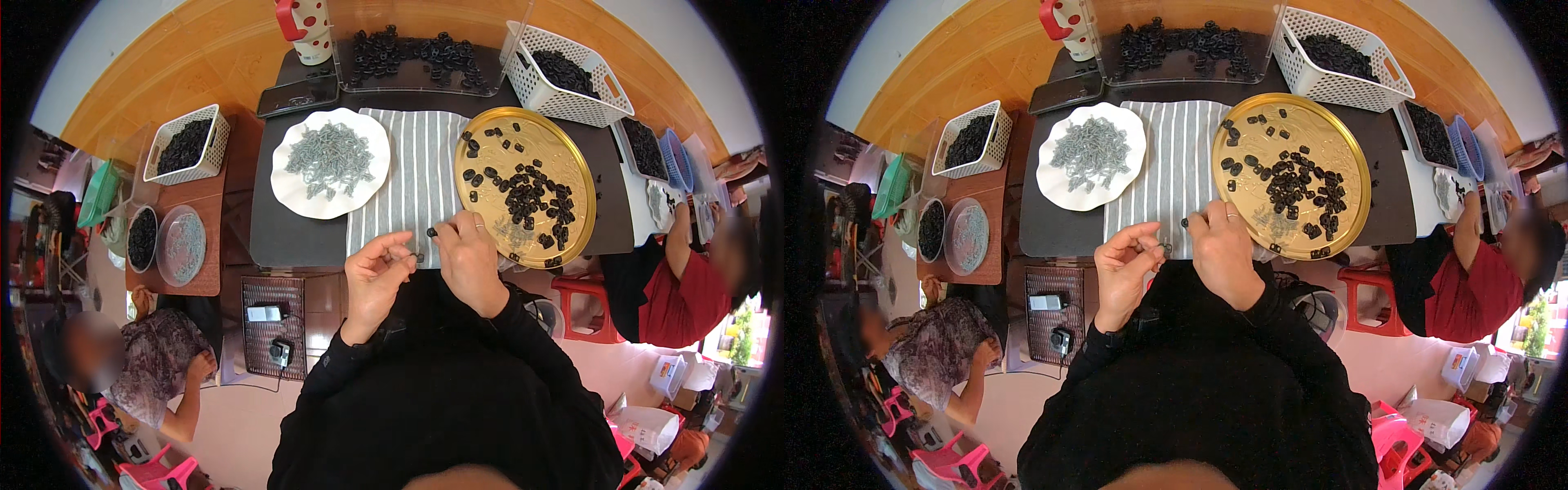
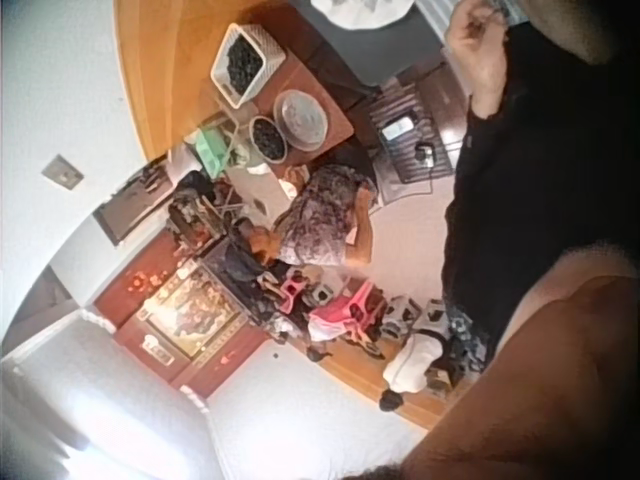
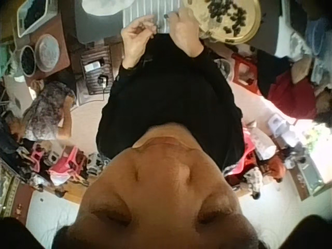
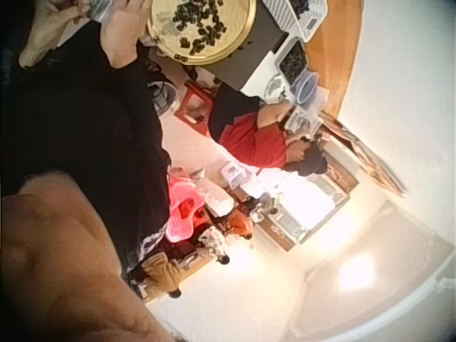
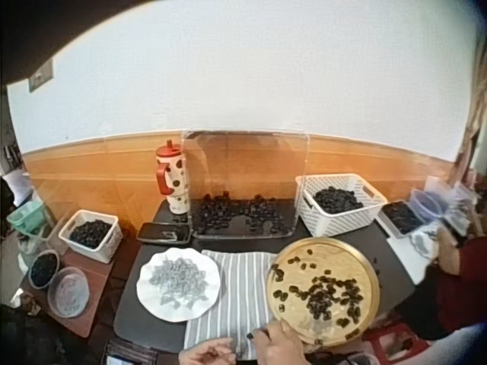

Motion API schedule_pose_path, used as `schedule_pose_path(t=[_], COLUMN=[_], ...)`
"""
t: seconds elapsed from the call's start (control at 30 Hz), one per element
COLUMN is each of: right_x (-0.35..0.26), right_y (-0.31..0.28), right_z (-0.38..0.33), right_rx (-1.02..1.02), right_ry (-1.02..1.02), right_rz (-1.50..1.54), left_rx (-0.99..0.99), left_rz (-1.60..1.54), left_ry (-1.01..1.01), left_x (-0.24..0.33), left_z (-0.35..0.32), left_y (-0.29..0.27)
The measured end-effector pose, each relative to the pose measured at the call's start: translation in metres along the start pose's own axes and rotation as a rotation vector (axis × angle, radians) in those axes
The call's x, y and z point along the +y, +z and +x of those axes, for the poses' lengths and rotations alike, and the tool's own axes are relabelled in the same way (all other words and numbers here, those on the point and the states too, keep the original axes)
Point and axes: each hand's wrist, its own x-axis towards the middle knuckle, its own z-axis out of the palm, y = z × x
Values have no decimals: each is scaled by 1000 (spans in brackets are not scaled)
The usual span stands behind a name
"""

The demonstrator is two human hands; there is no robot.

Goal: The person picks up a black plastic piece and a metal pin by hand, inserts the pin into the piece, and places the assembled unit onto a gold tray, repeating the process several times.

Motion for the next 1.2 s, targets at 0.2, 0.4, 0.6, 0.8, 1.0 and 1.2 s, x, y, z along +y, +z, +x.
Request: schedule_pose_path(t=[0.2,0.4,0.6,0.8,1.0,1.2], right_x=[7,8,9,5,14,15], right_y=[2,-11,-18,-5,-14,-26], right_z=[-1,1,5,-2,-11,-16], right_rx=[50,57,-144,-9,-63,-131], right_ry=[-77,-115,-159,-178,418,535], right_rz=[201,130,-39,-32,1035,1287], left_rx=[36,20,43,24,-48,-120], left_rz=[45,40,35,82,94,87], left_ry=[-18,-15,-24,6,-61,-95], left_x=[-2,-3,2,2,4,3], left_z=[0,0,-4,-7,-6,-5], left_y=[-3,-3,2,0,11,23])
